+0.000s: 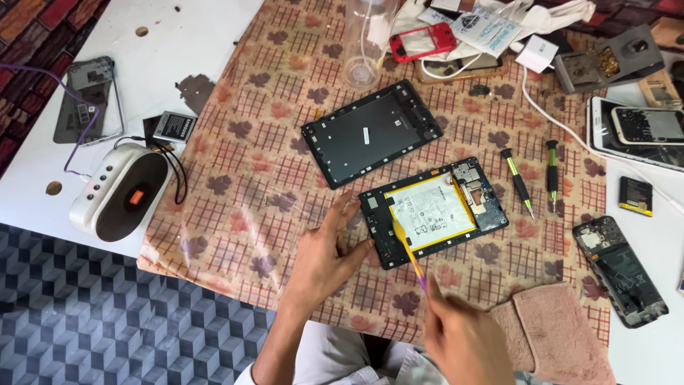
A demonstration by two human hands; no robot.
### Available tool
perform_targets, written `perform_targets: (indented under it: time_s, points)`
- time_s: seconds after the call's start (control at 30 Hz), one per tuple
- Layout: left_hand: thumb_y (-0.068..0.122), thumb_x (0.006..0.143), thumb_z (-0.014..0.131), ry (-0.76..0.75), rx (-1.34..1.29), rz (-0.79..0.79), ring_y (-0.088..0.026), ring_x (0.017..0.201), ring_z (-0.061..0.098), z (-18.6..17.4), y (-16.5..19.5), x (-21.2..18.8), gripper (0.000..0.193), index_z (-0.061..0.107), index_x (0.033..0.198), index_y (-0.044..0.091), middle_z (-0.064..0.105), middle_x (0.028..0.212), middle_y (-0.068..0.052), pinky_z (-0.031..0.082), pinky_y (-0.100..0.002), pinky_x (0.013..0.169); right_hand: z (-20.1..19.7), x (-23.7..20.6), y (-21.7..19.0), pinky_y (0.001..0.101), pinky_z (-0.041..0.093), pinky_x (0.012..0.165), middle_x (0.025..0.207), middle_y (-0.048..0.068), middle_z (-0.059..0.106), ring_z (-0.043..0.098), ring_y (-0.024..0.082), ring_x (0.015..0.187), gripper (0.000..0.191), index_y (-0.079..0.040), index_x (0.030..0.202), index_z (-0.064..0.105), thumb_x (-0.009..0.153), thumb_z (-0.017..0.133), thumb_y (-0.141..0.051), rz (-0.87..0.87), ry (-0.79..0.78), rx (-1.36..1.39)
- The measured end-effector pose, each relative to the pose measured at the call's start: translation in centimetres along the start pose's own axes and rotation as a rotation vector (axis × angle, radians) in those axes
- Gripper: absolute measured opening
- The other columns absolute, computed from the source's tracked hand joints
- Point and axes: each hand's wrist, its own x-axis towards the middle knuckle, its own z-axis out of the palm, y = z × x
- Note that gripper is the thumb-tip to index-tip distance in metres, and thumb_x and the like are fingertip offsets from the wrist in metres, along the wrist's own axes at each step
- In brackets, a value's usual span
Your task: The person disassembles a tablet and a smartphone on a cluttered workbench. They use a screwdriver to remove screws and a toothbrush to clean the internal components and battery area of the tablet before moving on to the phone.
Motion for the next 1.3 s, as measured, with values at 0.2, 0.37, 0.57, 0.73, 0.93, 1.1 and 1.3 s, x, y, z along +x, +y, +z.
perform_targets:
  time_s: [0.2,0.37,0.57,0.73,0.93,1.1,1.3]
  points:
    - [0.012,0.078,0.077,-0.007,-0.007,0.026,-0.020,0.056,0.073,0.1,-0.4,-0.1,0.082,0.038,0.150,0.006,0.069,0.135,-0.011,0.060,-0.033,0.057,1.7,-2.7,-0.7,0.0413,0.056,0.048,0.064,0.015,0.071,0.071,0.029,0.049,0.043,-0.002,0.119,0.070,0.077,0.069,-0.012,-0.152,0.147,0.061]
    - [0.006,0.077,0.073,0.023,-0.005,0.039,-0.020,0.051,0.070,0.1,-0.2,-0.3,0.080,0.040,0.150,0.007,0.071,0.132,-0.010,0.059,-0.033,0.055,-0.1,2.7,-4.2,0.0459,0.053,0.052,0.068,0.018,0.069,0.067,0.034,0.052,0.044,0.001,0.125,0.067,0.082,0.067,-0.006,-0.095,0.038,0.140]
    - [0.003,0.075,0.072,0.055,-0.005,0.091,-0.019,0.050,0.069,0.2,-0.3,-0.3,0.082,0.040,0.150,0.007,0.071,0.132,-0.012,0.058,-0.033,0.054,-1.1,2.7,-4.6,0.0456,0.052,0.049,0.066,0.018,0.068,0.066,0.034,0.051,0.038,0.004,0.120,0.069,0.083,0.067,-0.007,-0.202,0.069,0.086]
    - [0.003,0.076,0.072,0.055,-0.015,0.110,-0.019,0.050,0.069,0.2,-0.8,-0.3,0.080,0.040,0.149,0.007,0.071,0.133,-0.012,0.058,-0.033,0.052,-1.3,-0.5,-3.6,0.0436,0.053,0.050,0.057,0.017,0.067,0.066,0.031,0.045,0.035,0.000,0.113,0.073,0.080,0.070,-0.010,-0.171,0.089,0.160]
    - [0.003,0.077,0.072,0.071,-0.022,0.106,-0.018,0.051,0.069,0.3,-0.8,-0.6,0.079,0.041,0.150,0.007,0.071,0.132,-0.011,0.058,-0.032,0.054,-1.6,3.4,-5.1,0.0435,0.051,0.050,0.066,0.020,0.067,0.065,0.034,0.052,0.029,-0.002,0.116,0.072,0.088,0.069,-0.009,-0.105,0.106,0.223]
    - [0.004,0.076,0.072,0.031,-0.010,0.066,-0.018,0.051,0.068,0.4,-0.6,-0.5,0.080,0.041,0.150,0.006,0.072,0.131,-0.010,0.058,-0.032,0.054,-1.2,0.0,-4.1,0.0411,0.051,0.047,0.069,0.019,0.068,0.067,0.031,0.051,0.032,0.000,0.117,0.071,0.086,0.070,-0.006,-0.193,0.175,0.256]
    - [0.005,0.079,0.073,0.022,-0.016,0.053,-0.017,0.050,0.068,0.3,-0.5,-0.3,0.078,0.039,0.149,0.004,0.070,0.133,-0.012,0.057,-0.031,0.053,0.0,-3.6,-1.2,0.0350,0.053,0.044,0.063,0.013,0.071,0.070,0.020,0.046,0.038,-0.004,0.120,0.074,0.082,0.072,-0.004,-0.054,0.148,0.358]
